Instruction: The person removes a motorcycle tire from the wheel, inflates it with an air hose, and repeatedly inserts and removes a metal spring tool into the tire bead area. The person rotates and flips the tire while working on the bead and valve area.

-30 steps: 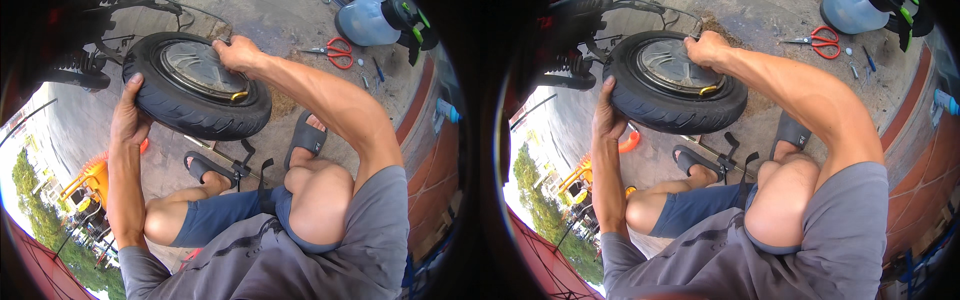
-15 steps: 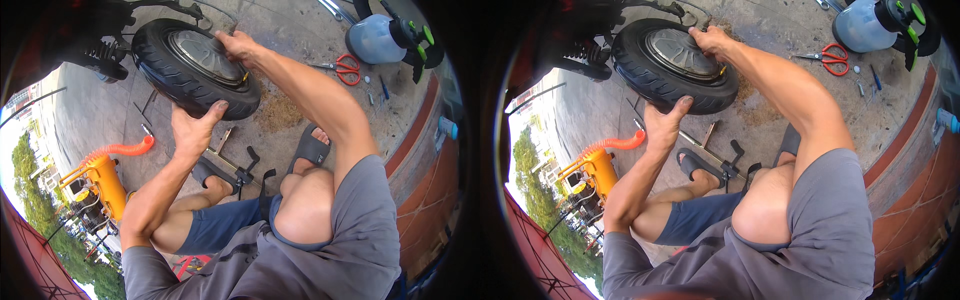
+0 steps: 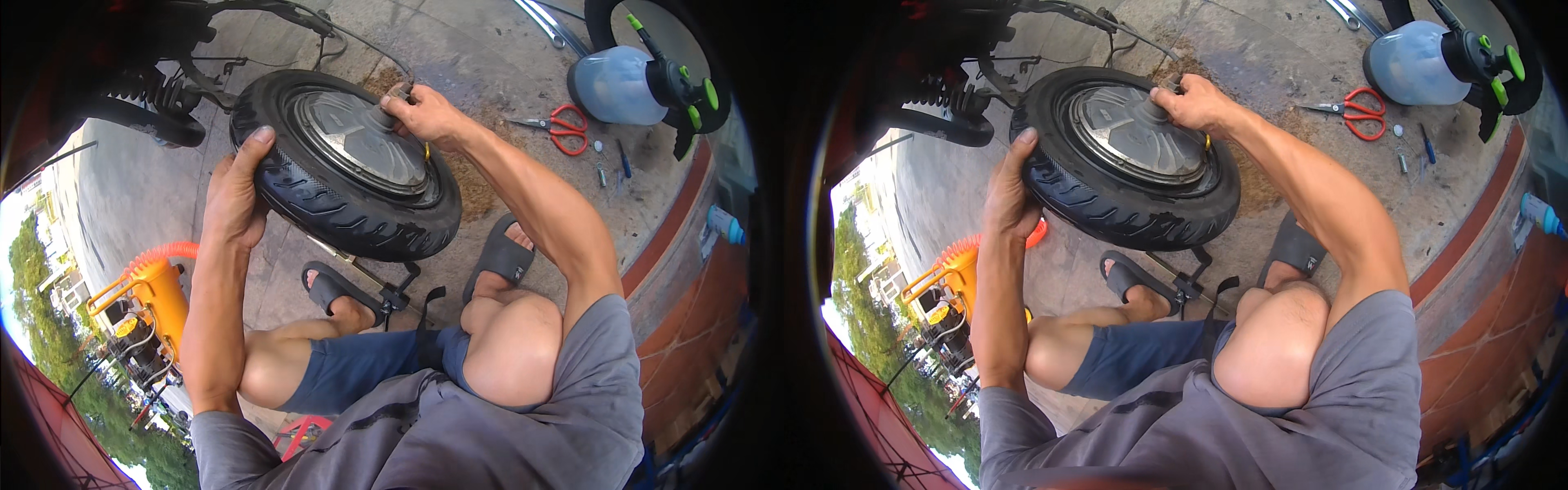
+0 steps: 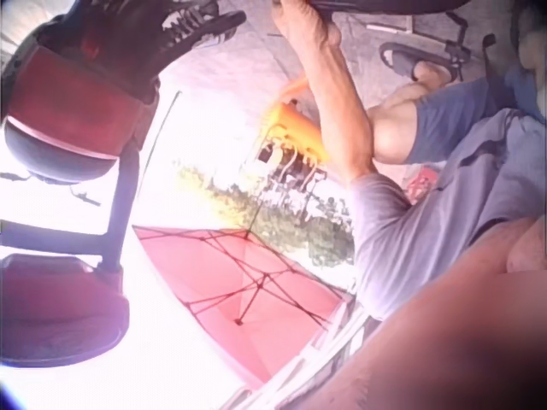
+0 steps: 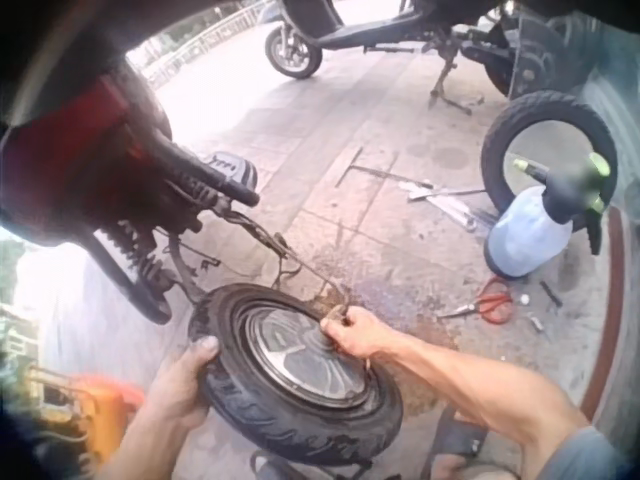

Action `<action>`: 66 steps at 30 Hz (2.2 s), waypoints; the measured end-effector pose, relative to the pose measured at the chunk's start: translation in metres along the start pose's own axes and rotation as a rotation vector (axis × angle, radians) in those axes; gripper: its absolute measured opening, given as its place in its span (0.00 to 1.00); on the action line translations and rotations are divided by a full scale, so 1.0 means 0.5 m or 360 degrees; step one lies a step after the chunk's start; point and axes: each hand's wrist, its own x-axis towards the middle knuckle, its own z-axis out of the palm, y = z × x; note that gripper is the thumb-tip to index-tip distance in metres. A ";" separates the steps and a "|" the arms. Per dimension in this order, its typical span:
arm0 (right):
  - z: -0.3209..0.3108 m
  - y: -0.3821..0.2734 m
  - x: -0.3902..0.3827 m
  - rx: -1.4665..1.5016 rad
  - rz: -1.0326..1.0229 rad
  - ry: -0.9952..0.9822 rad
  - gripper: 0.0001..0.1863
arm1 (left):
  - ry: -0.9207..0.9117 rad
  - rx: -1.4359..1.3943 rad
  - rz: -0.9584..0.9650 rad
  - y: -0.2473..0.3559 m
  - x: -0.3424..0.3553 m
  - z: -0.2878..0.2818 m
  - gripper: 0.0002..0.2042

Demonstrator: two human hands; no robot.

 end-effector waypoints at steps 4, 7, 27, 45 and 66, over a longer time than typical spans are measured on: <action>0.011 0.003 -0.001 0.0137 -0.0146 0.0016 0.17 | -0.0044 0.0084 0.0174 -0.005 -0.036 0.027 0.24; 0.018 0.009 0.009 0.0428 -0.0357 -0.0081 0.15 | 0.0040 0.0309 0.0417 -0.015 -0.064 0.042 0.25; -0.003 0.053 0.032 0.0512 -0.0334 -0.0104 0.16 | -0.0140 -0.0075 0.0028 -0.031 -0.050 0.064 0.27; -0.009 0.073 0.060 0.1058 -0.0444 -0.0543 0.22 | -0.0219 0.0192 0.0336 -0.044 -0.059 0.095 0.32; -0.042 0.070 0.011 0.0654 -0.0358 -0.0523 0.23 | -0.0165 0.0239 0.0208 -0.089 -0.150 0.144 0.35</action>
